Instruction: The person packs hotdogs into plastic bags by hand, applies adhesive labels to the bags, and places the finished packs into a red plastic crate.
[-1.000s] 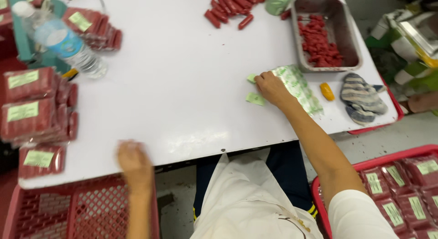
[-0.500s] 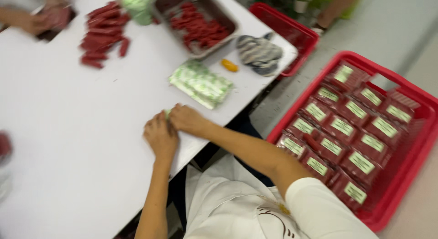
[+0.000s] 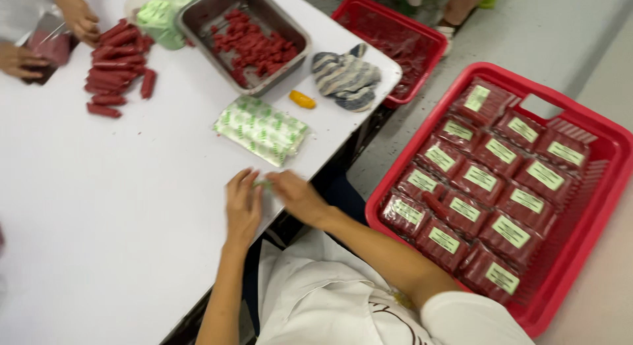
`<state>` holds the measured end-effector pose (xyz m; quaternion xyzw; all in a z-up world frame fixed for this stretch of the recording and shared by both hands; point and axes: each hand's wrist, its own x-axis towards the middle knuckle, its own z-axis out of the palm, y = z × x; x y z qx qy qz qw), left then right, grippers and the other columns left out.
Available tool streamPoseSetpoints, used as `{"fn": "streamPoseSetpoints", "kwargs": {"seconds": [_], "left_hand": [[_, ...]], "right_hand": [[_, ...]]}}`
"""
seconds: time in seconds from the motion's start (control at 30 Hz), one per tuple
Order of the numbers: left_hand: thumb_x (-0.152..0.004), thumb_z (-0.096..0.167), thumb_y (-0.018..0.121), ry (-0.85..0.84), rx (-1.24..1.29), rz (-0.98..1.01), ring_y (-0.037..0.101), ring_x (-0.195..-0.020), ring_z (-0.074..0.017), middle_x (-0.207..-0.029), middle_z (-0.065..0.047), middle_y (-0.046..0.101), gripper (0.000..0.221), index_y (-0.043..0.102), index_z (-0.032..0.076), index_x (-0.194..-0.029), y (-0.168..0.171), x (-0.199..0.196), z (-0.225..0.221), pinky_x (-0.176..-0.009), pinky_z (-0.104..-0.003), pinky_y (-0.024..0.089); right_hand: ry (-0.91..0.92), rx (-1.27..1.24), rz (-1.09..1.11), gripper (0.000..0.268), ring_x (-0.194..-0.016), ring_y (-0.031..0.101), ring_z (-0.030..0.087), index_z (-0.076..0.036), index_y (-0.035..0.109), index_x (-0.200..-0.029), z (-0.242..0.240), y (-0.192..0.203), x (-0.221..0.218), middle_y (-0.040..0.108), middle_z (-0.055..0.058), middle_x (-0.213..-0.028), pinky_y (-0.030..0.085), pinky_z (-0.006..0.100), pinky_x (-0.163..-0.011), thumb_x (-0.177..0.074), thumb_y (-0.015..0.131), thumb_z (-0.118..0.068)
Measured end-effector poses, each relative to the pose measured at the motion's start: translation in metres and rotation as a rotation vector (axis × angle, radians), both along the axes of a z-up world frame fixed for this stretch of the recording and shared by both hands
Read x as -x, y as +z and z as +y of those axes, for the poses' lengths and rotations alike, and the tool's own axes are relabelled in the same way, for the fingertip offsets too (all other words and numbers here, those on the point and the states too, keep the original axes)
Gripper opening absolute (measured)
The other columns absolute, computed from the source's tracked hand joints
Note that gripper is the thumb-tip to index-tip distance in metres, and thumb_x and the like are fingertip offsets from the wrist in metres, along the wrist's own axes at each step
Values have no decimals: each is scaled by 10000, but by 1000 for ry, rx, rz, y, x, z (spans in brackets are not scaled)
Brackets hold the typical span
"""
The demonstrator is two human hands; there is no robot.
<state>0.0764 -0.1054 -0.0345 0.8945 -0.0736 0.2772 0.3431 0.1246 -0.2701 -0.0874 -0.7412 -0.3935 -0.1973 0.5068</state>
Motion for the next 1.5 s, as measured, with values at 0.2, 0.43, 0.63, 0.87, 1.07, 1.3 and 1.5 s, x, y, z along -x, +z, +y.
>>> {"fn": "streamPoseSetpoints", "kwargs": {"seconds": [0.2, 0.43, 0.63, 0.87, 1.07, 1.3, 1.5], "left_hand": [[-919, 253, 764, 25, -215, -47, 622, -1066, -301, -1123, -97, 616, 402, 649, 75, -1260, -4, -79, -51, -879, -412, 531], [-836, 165, 667, 47, 18, 580, 680, -1098, -392, -1108, -81, 755, 328, 732, 230, -1150, -54, -157, -9, -914, -526, 520], [-1011, 73, 652, 0, -12, 137, 661, -836, -413, -837, -173, 643, 80, 727, 47, -1013, 22, -122, -15, -748, -475, 529], [-1081, 51, 623, 2, -66, -130, 637, -828, -328, -870, -84, 569, 70, 672, 54, -1032, 71, -100, -43, -729, -397, 524], [-1091, 37, 612, -9, 120, -82, 660, -818, -295, -872, -87, 610, 87, 679, 45, -1036, 124, -65, -56, -734, -369, 531], [-1095, 76, 583, -67, 293, 117, 661, -808, -286, -867, -149, 652, 115, 683, 23, -1072, 143, -37, -64, -718, -387, 543], [-1084, 84, 589, -225, 271, 181, 684, -828, -325, -878, -178, 668, 121, 688, 16, -1084, 152, -14, -103, -723, -414, 550]], "right_hand": [[-355, -225, 304, 291, -824, 733, 281, -62, 716, -1180, -80, 25, -27, 762, 124, -986, 573, 372, -729, -919, 671, 59], [-355, -144, -115, 210, -930, 723, 239, -108, 750, -1142, -39, 51, -70, 742, 56, -1081, 595, 346, -836, -996, 621, -30], [-457, 177, -557, 144, -1021, 613, 309, -111, 685, -1083, 1, 17, -102, 680, 80, -1096, 465, 397, -805, -1057, 548, -146], [-570, 341, -517, 127, -853, 486, 314, -124, 669, -792, 0, 83, -86, 504, 61, -919, 341, 418, -648, -902, 653, -63], [-502, 319, -596, 134, -827, 586, 310, -18, 671, -984, -17, 136, -55, 551, 113, -872, 456, 381, -694, -1008, 542, -47], [-332, 331, -484, 133, -1137, 610, 387, -3, 632, -1064, -46, 170, -13, 598, 190, -1147, 468, 480, -935, -1004, 514, 11], [-415, 234, -464, 221, -1198, 614, 353, -33, 663, -1198, -97, 172, 24, 637, 149, -1200, 461, 466, -1044, -1065, 487, -18]]}}
